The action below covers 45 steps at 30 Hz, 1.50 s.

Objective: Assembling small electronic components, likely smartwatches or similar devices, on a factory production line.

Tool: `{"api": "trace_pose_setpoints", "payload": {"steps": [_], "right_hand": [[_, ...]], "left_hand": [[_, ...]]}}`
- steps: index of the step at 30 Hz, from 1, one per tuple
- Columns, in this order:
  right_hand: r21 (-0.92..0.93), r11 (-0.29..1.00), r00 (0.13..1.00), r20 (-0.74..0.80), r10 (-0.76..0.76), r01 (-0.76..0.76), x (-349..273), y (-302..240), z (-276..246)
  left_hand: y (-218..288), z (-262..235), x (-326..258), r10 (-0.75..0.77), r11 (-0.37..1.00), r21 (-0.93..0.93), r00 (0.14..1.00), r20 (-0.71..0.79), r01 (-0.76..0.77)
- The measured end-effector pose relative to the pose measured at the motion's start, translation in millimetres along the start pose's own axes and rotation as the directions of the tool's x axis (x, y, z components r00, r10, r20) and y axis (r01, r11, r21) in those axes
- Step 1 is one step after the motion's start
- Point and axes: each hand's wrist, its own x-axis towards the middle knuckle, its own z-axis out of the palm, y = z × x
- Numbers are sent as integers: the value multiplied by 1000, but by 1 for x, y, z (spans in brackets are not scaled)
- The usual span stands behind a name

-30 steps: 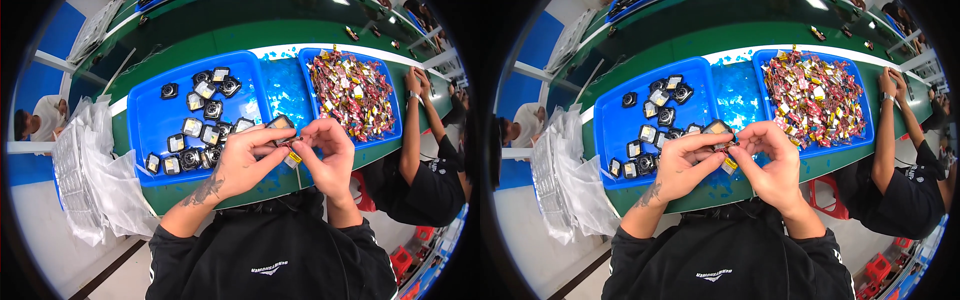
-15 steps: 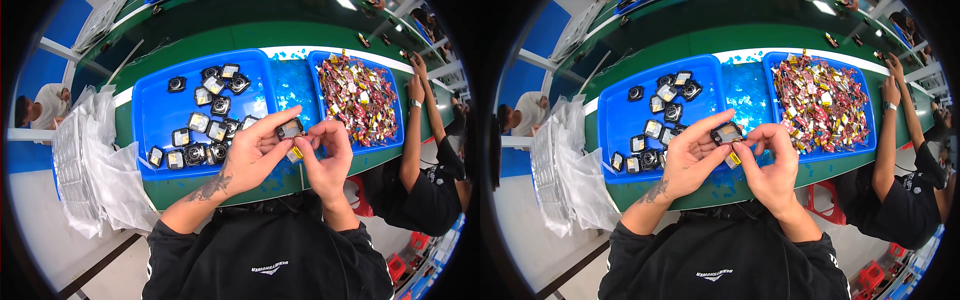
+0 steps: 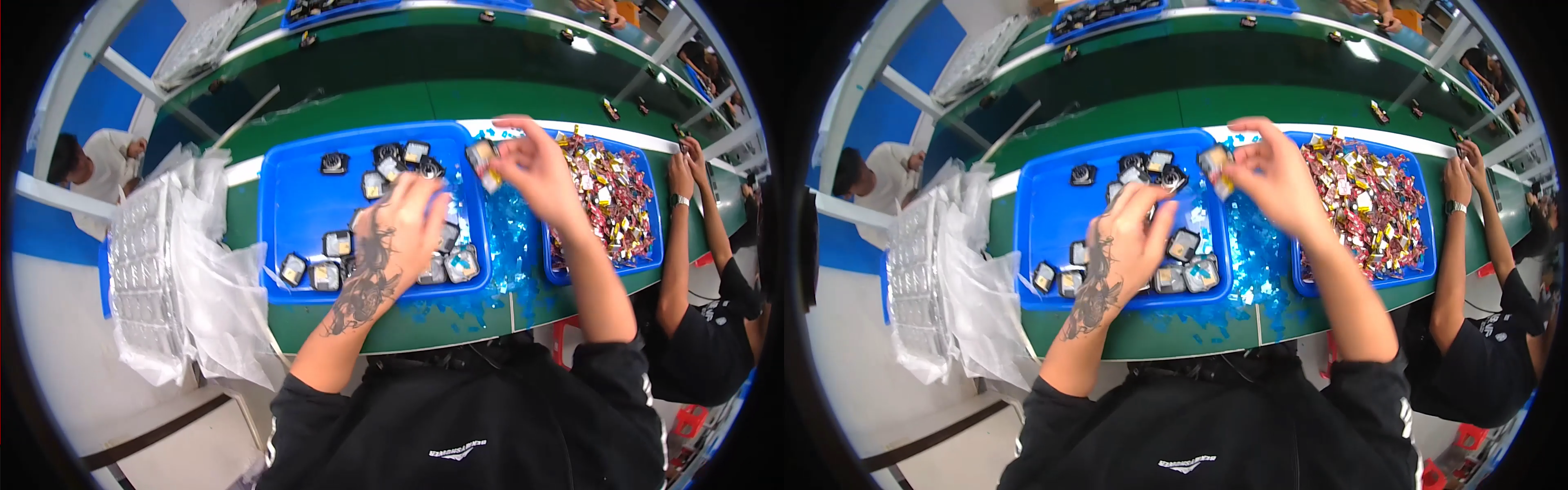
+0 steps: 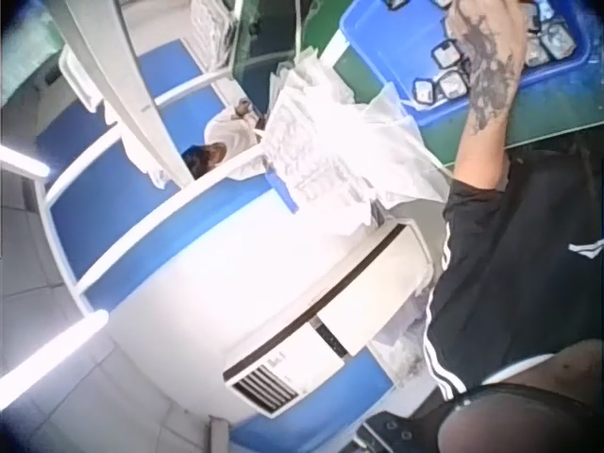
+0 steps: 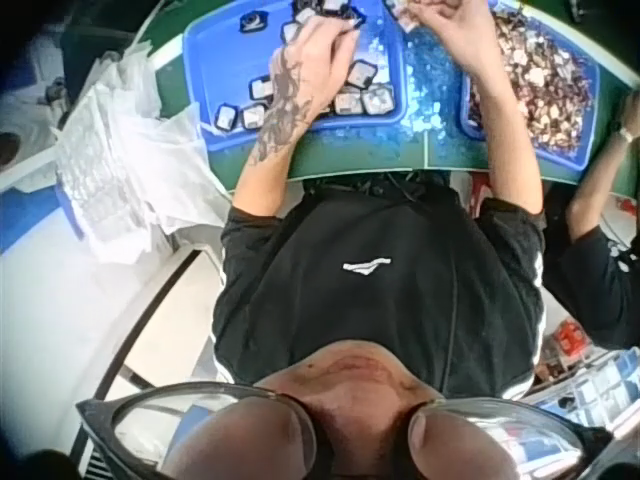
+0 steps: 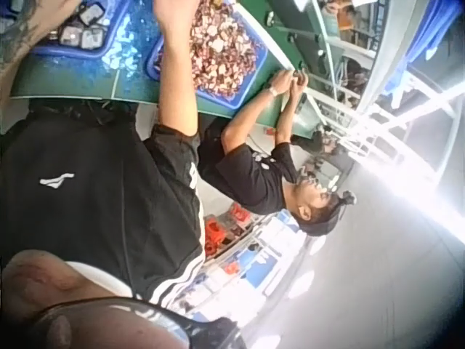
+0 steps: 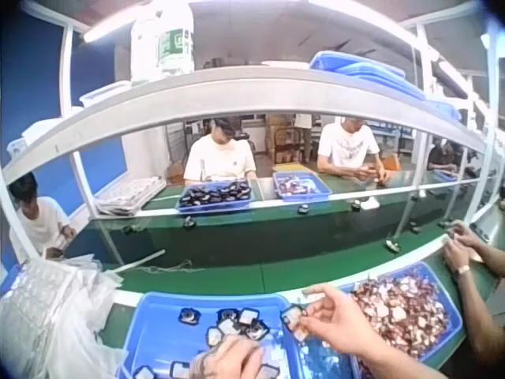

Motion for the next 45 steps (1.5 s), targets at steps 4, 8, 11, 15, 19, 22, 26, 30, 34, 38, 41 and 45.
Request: {"api": "trace_pose_setpoints", "payload": {"steps": [4, 8, 11, 15, 19, 22, 26, 30, 34, 38, 41, 45], "right_hand": [[-84, 981, 980, -113, 163, -173, 105, 25, -22], [-626, 745, 965, -248, 88, -229, 147, 70, -21], [-696, 673, 967, -211, 144, -252, 149, 58, -21], [-619, 751, 969, -220, 113, -228, 148, 64, -44], [-587, 809, 988, -143, -51, -44, 115, 31, -86], [-548, 830, 987, -44, -155, 106, 61, -16, -96], [-545, 838, 985, -132, -110, 21, -34, -21, -112], [-647, 733, 976, -181, 118, -209, -105, -16, -110], [-769, 630, 985, -170, -32, -112, -134, 3, -111], [-837, 545, 987, -128, -100, -53, -135, 20, -110], [-848, 524, 940, -109, -323, 81, -136, 13, -108], [-555, 819, 941, -335, -56, -149, -144, 0, -112]], "left_hand": [[-25, -5, 2, -61, 889, 456, 998, 25, 43], [-22, -5, 3, -185, 839, 537, 974, 130, 88], [-24, -5, 3, -202, 850, 516, 970, 132, 107], [-25, -2, 3, -133, 904, 413, 991, 30, 109], [-25, -3, 11, -168, 847, -478, 971, 171, 231], [-13, -8, 7, -139, 106, -870, 873, 467, 482], [-10, 8, 4, -75, -155, -824, 825, 560, 545], [0, 19, -1, -133, -114, -814, 803, 581, 569], [1, 23, -6, -184, -48, -813, 795, 578, 580], [6, 22, -6, -225, 73, -818, 808, 544, 571], [17, 23, -8, -210, 136, -825, 829, 518, 549], [16, 30, -8, -138, 299, -820, 873, 468, 487]]}}
